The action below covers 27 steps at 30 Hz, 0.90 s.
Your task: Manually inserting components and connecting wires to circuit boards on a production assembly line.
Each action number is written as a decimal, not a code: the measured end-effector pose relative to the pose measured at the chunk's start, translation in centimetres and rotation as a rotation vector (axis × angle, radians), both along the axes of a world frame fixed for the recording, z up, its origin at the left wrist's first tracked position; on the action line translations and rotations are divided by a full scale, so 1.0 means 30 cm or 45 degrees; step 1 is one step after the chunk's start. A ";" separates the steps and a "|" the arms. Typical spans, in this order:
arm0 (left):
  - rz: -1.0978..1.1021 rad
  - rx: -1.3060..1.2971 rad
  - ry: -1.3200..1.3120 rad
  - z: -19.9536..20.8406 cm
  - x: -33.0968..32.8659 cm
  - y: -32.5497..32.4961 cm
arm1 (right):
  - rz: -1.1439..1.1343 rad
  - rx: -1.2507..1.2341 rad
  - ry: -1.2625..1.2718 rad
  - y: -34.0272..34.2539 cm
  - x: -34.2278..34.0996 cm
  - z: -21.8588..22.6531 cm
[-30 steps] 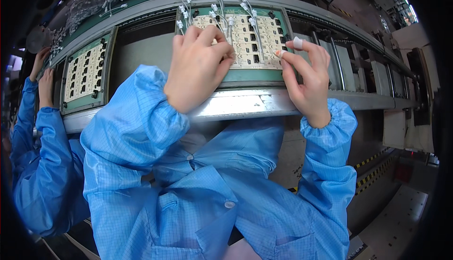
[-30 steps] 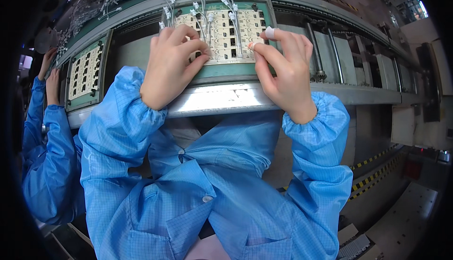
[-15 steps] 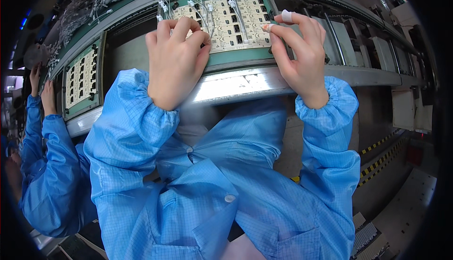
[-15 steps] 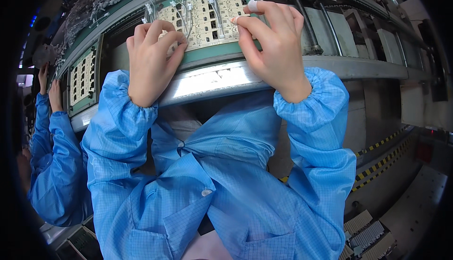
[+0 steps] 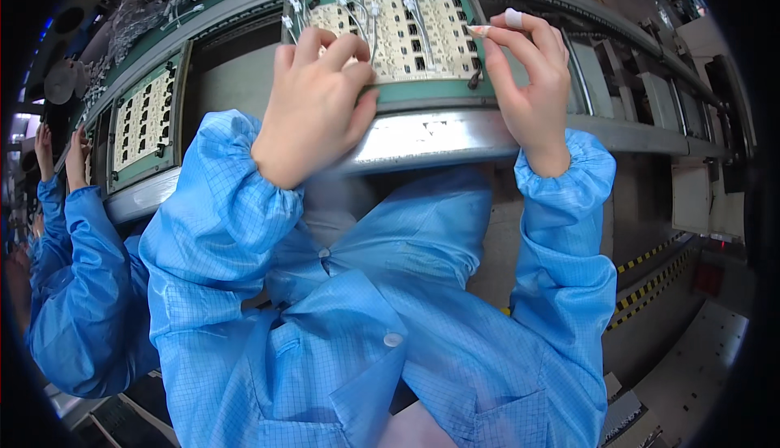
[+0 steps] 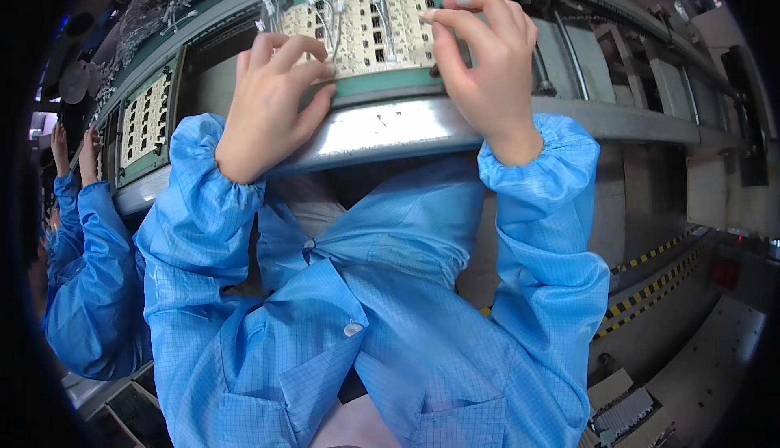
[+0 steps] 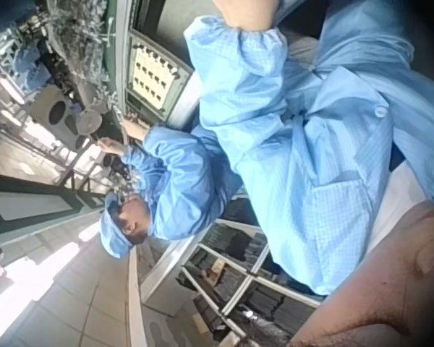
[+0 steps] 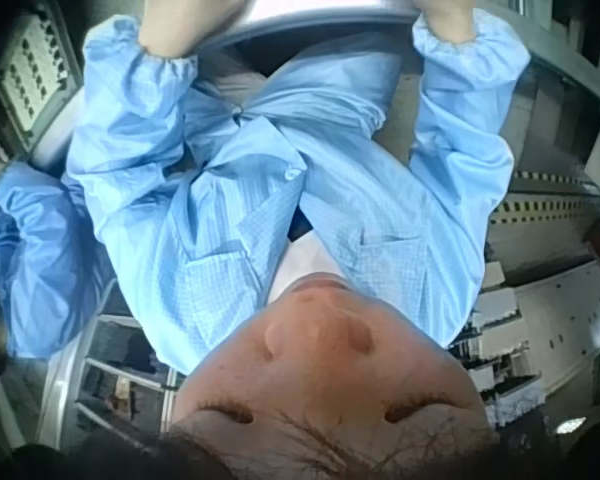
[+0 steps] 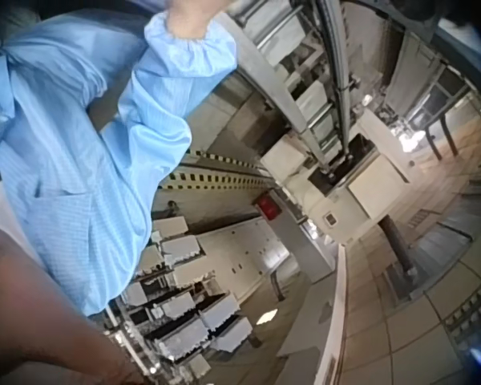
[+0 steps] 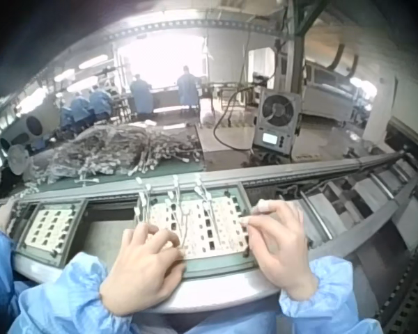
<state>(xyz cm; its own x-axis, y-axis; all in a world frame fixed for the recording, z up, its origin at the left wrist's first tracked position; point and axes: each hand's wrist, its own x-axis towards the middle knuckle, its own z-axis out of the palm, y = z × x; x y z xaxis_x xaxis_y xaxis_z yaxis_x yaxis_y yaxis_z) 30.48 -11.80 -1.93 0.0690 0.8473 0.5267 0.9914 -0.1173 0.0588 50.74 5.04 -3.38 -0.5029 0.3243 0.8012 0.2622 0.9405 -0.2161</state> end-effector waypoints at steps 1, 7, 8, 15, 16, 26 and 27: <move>0.010 0.026 0.004 0.002 -0.007 0.005 | 0.025 -0.106 0.053 0.024 0.000 0.006; -0.046 -0.167 -0.228 0.035 -0.069 0.126 | 0.177 -0.087 -0.405 0.135 -0.032 0.014; -0.058 -0.089 -0.216 0.036 -0.067 0.153 | 0.205 -0.053 -0.460 0.130 -0.041 0.008; 0.174 0.086 -0.123 -0.010 -0.081 0.312 | 0.211 -0.009 -0.536 0.228 -0.147 0.067; 0.239 0.064 -0.096 -0.012 -0.057 0.322 | 0.204 -0.005 -0.536 0.257 -0.188 0.069; 0.730 -0.105 -0.021 -0.038 0.013 0.440 | 0.451 -0.100 -0.716 0.434 -0.438 0.067; 0.739 -0.111 -0.030 -0.045 0.013 0.439 | 0.460 -0.103 -0.725 0.437 -0.428 0.073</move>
<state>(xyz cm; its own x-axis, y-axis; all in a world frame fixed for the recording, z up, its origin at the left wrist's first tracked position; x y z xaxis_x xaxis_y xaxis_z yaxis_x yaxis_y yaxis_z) 30.86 1.36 -3.28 -0.4298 0.7832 0.4492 0.8903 0.4505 0.0664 37.89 18.14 -1.17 -0.9273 0.1041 0.3595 0.0281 0.9772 -0.2106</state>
